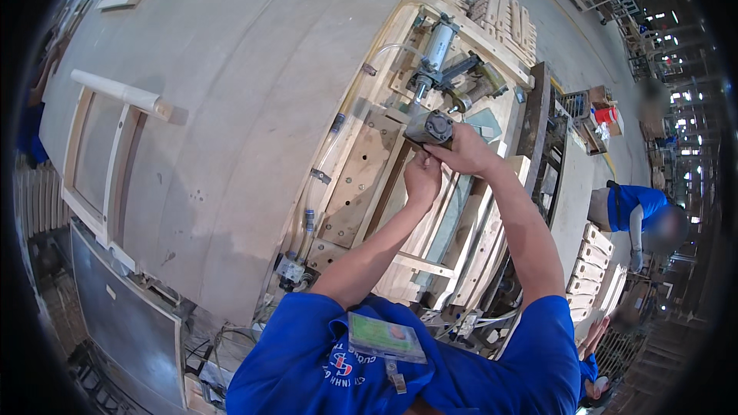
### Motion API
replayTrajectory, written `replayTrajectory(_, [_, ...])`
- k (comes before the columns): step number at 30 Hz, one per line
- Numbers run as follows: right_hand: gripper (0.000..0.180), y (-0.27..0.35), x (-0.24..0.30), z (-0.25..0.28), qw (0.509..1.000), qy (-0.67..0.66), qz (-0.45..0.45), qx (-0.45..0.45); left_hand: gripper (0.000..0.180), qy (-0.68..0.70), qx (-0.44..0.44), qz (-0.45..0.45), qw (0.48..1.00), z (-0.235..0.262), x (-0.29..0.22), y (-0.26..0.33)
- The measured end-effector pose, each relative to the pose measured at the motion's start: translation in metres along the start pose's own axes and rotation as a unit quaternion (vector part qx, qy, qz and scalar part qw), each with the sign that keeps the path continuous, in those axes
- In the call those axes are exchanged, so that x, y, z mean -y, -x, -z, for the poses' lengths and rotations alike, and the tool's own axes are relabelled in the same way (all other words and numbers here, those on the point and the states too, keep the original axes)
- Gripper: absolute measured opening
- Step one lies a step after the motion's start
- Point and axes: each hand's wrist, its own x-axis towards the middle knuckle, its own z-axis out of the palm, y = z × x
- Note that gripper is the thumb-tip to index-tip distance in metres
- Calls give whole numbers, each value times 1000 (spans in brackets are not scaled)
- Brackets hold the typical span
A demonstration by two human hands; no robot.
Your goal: The person assembles wooden chair frames on a workbench. They place wooden pieces into a jig, use a pneumatic nail gun to fasten joints, and stack the completed frames. The person repeats this process for multiple units.
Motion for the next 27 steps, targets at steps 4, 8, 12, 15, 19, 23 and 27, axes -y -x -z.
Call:
replayTrajectory(4, [55, -8, 12, 3, 998, 47, -27, 41, 30, 16, 8, 51, 999, 0, -4, -3])
replayTrajectory(8, [55, -5, 33, 8, 998, 50, -19, 16, 32, 4, 8, 73, 997, 0, 1, -6])
replayTrajectory(12, [48, 42, 38, -9, 998, 41, -5, -45, 32, 8, 50, 40, 998, 13, 1, 30])
replayTrajectory(15, [50, 87, 62, -27, 998, -39, -48, 20, 31, -64, 123, 106, 985, 54, -13, 91])
replayTrajectory(19, [47, 129, 99, -67, 977, -146, -77, 136, 29, 7, 194, 256, 947, 118, -24, 167])
replayTrajectory(23, [44, 137, 109, -107, 980, -136, -34, 140, 26, 22, 201, 327, 923, 155, -29, 187])
replayTrajectory(27, [46, 131, 116, -112, 981, -124, -19, 148, 26, 55, 202, 308, 928, 162, -24, 186])
